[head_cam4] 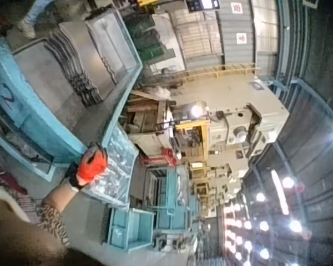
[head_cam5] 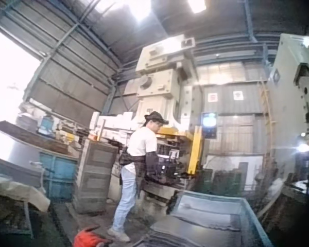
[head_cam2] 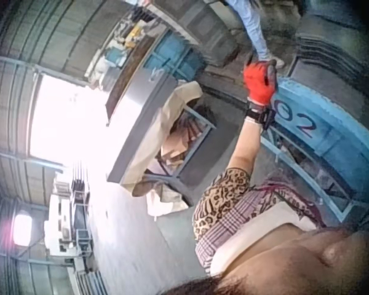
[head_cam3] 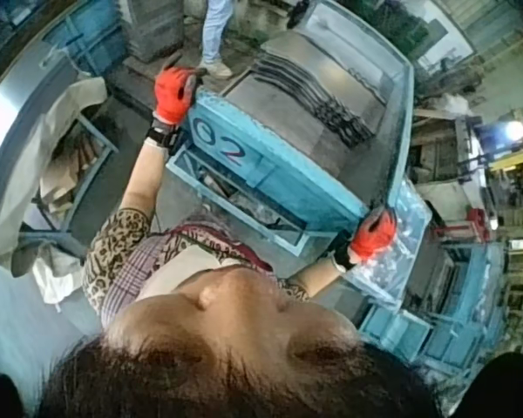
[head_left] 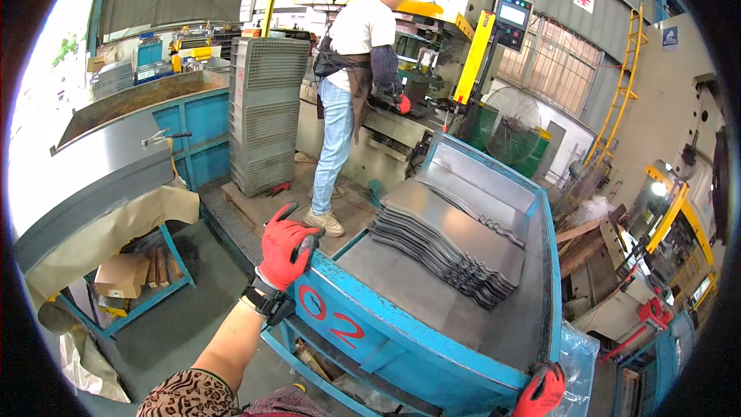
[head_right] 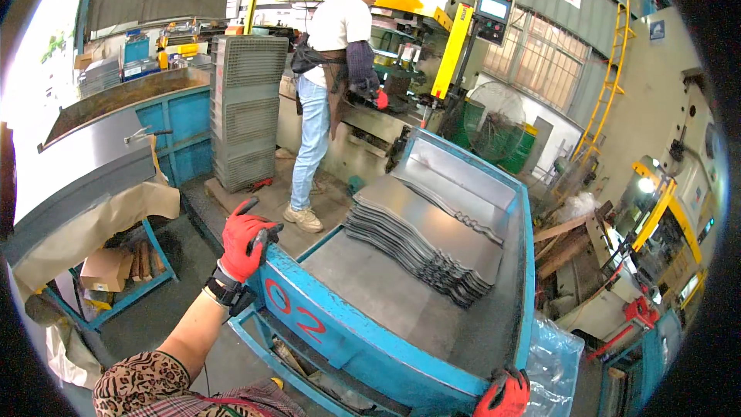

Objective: Assisting a colleague in organizing and moving metal sheets from one bin to another.

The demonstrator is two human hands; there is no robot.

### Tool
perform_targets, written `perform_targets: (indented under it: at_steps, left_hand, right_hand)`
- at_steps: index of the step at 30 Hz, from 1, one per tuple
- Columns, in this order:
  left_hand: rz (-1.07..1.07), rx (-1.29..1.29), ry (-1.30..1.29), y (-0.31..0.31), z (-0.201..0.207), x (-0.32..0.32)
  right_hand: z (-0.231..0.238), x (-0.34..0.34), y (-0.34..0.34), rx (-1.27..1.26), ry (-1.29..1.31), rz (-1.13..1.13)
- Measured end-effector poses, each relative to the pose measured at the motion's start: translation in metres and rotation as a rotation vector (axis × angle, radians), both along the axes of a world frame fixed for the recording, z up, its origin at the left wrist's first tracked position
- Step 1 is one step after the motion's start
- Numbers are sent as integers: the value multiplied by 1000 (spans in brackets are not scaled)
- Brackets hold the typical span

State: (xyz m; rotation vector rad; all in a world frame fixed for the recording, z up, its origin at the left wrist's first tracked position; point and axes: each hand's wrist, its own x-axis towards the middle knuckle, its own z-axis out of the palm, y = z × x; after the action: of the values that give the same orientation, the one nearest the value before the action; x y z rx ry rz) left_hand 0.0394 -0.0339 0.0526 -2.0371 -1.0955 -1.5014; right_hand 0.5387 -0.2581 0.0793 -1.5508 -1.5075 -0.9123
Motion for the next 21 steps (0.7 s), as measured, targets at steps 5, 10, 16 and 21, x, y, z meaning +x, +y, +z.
perform_targets:
  at_steps: [5, 10, 16, 21]
  left_hand:
    - [21, 8, 3, 1, -1, -2]
    - [22, 6, 2, 2, -4, -1]
    - [16, 12, 8, 4, -4, -5]
    - [16, 8, 9, 2, -3, -3]
  right_hand:
    - [-2, 1, 1, -25, 7, -8]
    - [-6, 4, 4, 43, -46, 1]
    - [-8, 5, 5, 64, -54, 4]
    - [-5, 3, 4, 62, -63, 6]
